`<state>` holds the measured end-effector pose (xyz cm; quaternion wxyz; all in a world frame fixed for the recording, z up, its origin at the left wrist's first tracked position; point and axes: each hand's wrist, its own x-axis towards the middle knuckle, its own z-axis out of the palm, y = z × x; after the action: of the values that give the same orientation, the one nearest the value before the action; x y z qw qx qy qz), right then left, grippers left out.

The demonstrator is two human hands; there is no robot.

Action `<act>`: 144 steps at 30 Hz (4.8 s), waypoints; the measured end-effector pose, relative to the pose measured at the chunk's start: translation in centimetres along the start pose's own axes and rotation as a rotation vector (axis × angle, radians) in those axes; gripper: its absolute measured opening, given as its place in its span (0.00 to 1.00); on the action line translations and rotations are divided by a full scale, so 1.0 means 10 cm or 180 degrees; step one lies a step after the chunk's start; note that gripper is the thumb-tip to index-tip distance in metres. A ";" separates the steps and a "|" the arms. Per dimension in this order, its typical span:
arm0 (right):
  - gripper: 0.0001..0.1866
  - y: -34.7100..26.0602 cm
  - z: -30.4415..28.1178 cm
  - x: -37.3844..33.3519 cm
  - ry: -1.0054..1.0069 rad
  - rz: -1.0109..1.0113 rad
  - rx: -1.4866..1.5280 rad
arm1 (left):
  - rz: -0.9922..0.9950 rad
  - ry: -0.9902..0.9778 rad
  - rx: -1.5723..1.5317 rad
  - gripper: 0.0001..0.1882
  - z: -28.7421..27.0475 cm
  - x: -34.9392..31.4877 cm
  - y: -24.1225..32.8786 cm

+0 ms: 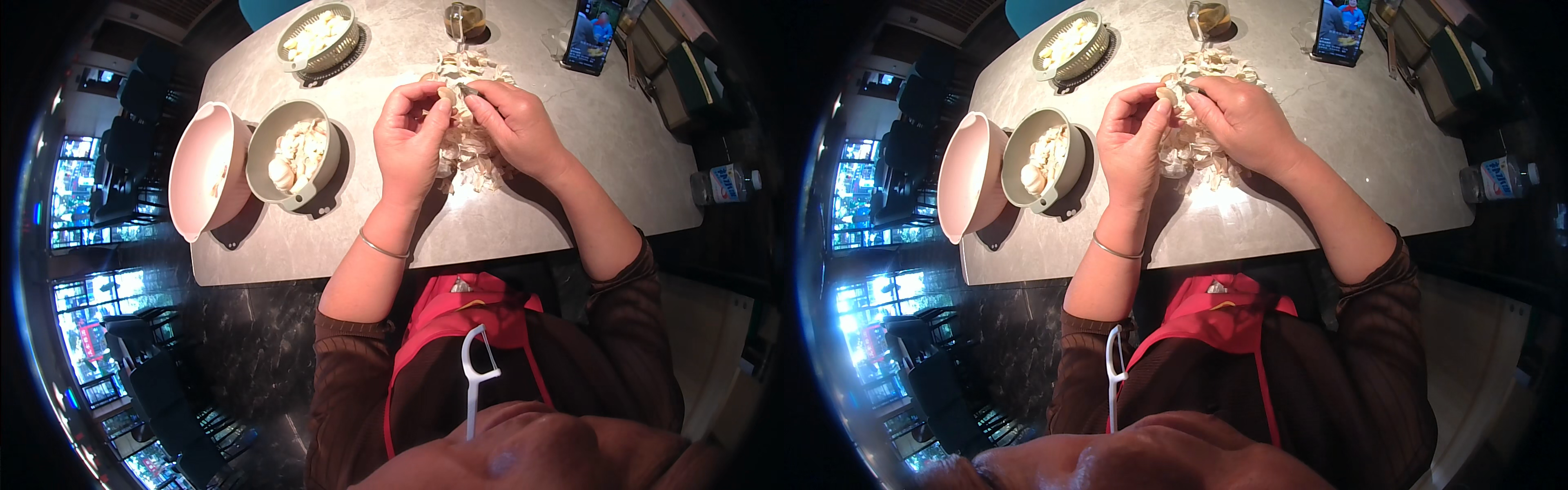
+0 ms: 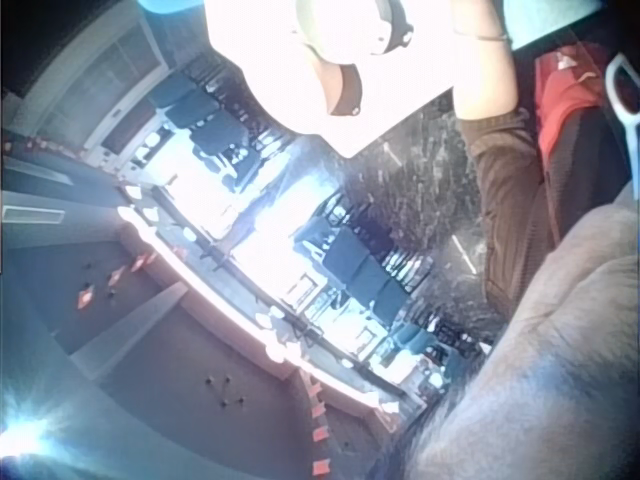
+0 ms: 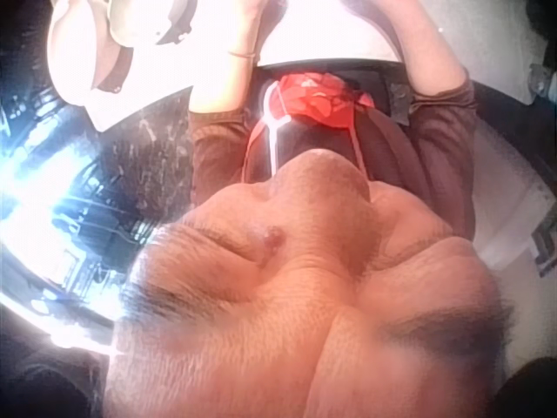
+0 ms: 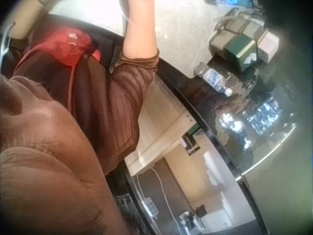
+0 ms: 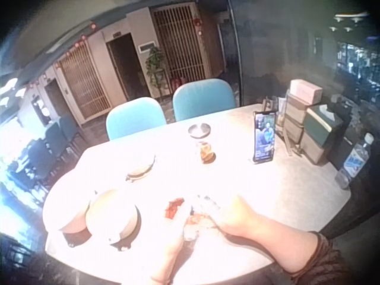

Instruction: The person peels garlic cloves by hand, removing the outer skin and placing the peeled cloves into a bowl. The person handles each clove individually, separating the skin and discarding it on the table.

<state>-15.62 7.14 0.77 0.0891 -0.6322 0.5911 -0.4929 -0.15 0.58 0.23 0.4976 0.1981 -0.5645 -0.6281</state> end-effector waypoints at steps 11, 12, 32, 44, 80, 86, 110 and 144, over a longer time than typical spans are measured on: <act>0.14 -0.09 -0.04 0.02 0.0153 -0.0080 0.0423 | 0.0329 -0.0210 0.0534 0.10 0.02 -0.02 -0.03; 0.15 -0.09 -0.05 0.02 0.0131 0.0002 0.0530 | 0.0424 -0.0289 0.0721 0.10 0.02 -0.02 -0.05; 0.06 -0.09 -0.09 0.01 -0.0219 0.1159 0.2168 | 0.0574 -0.0631 0.0968 0.10 -0.01 -0.02 -0.10; 0.10 -0.06 -0.05 0.01 0.0288 0.0549 0.1000 | 0.1038 -0.0460 0.1579 0.10 0.04 0.00 -0.09; 0.06 -0.11 -0.10 0.02 0.0497 0.0667 0.1314 | -0.0507 -0.0167 -0.0774 0.12 -0.10 0.04 0.01; 0.07 -0.12 -0.09 0.00 0.0444 0.0318 0.1154 | -0.0515 -0.0230 -0.0966 0.11 -0.11 0.06 0.01; 0.13 -0.13 -0.05 0.00 -0.0250 -0.0127 0.0271 | -0.0161 -0.0097 -0.0451 0.11 -0.04 0.04 0.01; 0.11 -0.05 -0.04 0.01 0.0268 -0.0137 0.0182 | -0.0351 -0.0207 -0.0933 0.13 -0.07 0.07 -0.01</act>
<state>-15.59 7.33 1.34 0.0716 -0.6207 0.5663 -0.5375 0.09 -0.43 0.18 0.4674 0.1336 -0.4708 -0.7362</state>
